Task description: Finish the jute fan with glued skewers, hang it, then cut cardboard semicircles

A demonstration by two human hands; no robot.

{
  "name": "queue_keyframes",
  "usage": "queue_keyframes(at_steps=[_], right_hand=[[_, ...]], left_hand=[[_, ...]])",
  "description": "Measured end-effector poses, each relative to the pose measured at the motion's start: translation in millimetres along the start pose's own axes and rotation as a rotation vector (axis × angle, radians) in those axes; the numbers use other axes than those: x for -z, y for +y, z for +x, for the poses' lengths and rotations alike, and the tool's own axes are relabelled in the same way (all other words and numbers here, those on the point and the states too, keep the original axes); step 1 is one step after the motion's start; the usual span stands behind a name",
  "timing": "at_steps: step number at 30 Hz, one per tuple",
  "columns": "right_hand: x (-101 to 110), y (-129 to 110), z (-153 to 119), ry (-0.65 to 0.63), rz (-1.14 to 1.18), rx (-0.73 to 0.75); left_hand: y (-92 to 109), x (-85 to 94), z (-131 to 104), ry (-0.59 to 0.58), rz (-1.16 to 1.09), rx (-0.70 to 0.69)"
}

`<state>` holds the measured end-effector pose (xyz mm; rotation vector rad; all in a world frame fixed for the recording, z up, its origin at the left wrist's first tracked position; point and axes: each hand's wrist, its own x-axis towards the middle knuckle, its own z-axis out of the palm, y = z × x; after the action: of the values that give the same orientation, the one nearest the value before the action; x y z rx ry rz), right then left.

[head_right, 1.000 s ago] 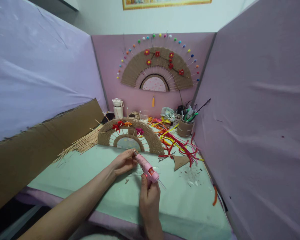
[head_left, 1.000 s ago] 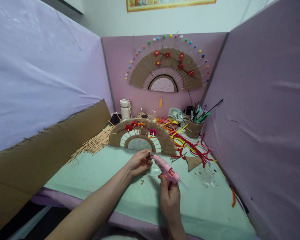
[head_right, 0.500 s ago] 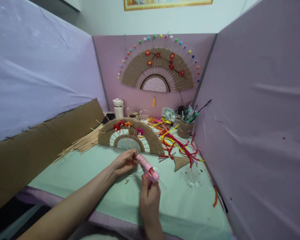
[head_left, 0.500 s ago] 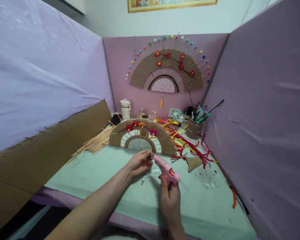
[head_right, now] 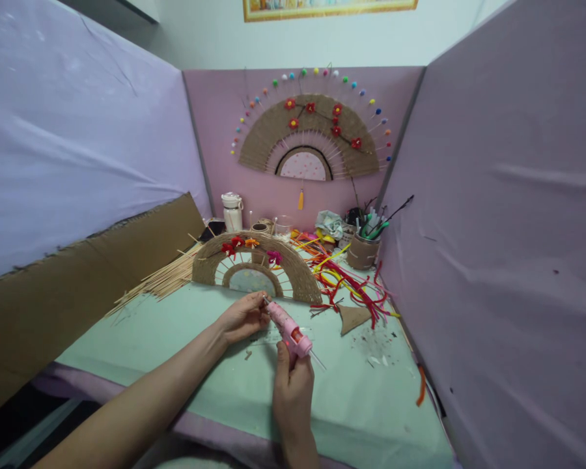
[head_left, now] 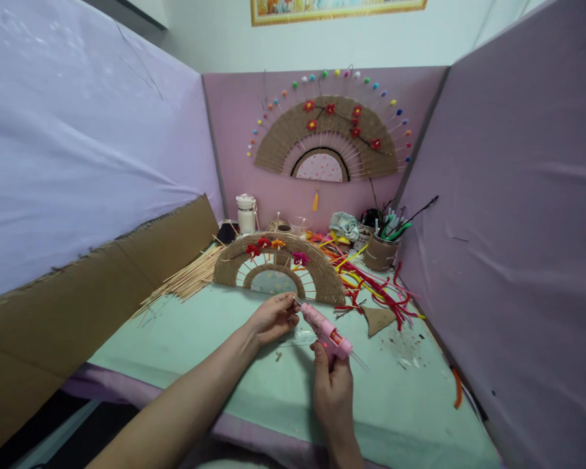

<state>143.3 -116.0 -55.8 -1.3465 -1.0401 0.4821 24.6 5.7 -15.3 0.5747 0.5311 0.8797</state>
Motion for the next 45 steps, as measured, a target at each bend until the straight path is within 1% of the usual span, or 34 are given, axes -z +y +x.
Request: queue_keyframes(at_steps=[5, 9, 18, 26, 31, 35, 38, 40, 42, 43, 45], right_hand=[[-0.1, 0.0, 0.3, 0.0, 0.006, -0.025], [0.2, -0.3, 0.5, -0.008, 0.016, -0.044], [-0.8, -0.7, 0.4, 0.019, 0.026, -0.033], [-0.9, 0.9, 0.9, 0.014, 0.024, -0.02], [-0.4, 0.1, 0.8, 0.017, 0.036, -0.042], [2.5, -3.1, 0.3, -0.009, 0.129, -0.061], [9.1, -5.7, 0.7, -0.071, 0.253, -0.098], [18.0, -5.6, 2.5, -0.106, 0.329, -0.143], [30.6, -2.9, 6.1, -0.093, 0.4, -0.177], [37.8, -0.7, 8.5, -0.063, 0.438, -0.189], [52.6, 4.5, 13.7, 0.034, 0.516, -0.213]], left_hand=[[-0.5, -0.3, 0.1, 0.008, -0.002, -0.005], [-0.7, 0.7, 0.8, -0.009, -0.001, -0.006], [-0.4, -0.4, 0.4, 0.007, 0.005, -0.002], [-0.1, -0.3, 0.5, 0.023, -0.007, -0.002], [1.2, 1.9, 2.1, 0.0, -0.056, 0.004], [2.3, 1.1, 2.5, -0.013, -0.074, -0.017], [4.3, 2.4, -1.8, 0.008, -0.06, -0.048], [9.3, 6.8, -8.7, 0.032, -0.035, -0.081], [20.9, 14.2, -18.9, 0.058, 0.011, -0.134], [30.1, 18.8, -25.0, 0.074, 0.043, -0.168], [55.7, 28.4, -37.9, 0.114, 0.119, -0.252]])
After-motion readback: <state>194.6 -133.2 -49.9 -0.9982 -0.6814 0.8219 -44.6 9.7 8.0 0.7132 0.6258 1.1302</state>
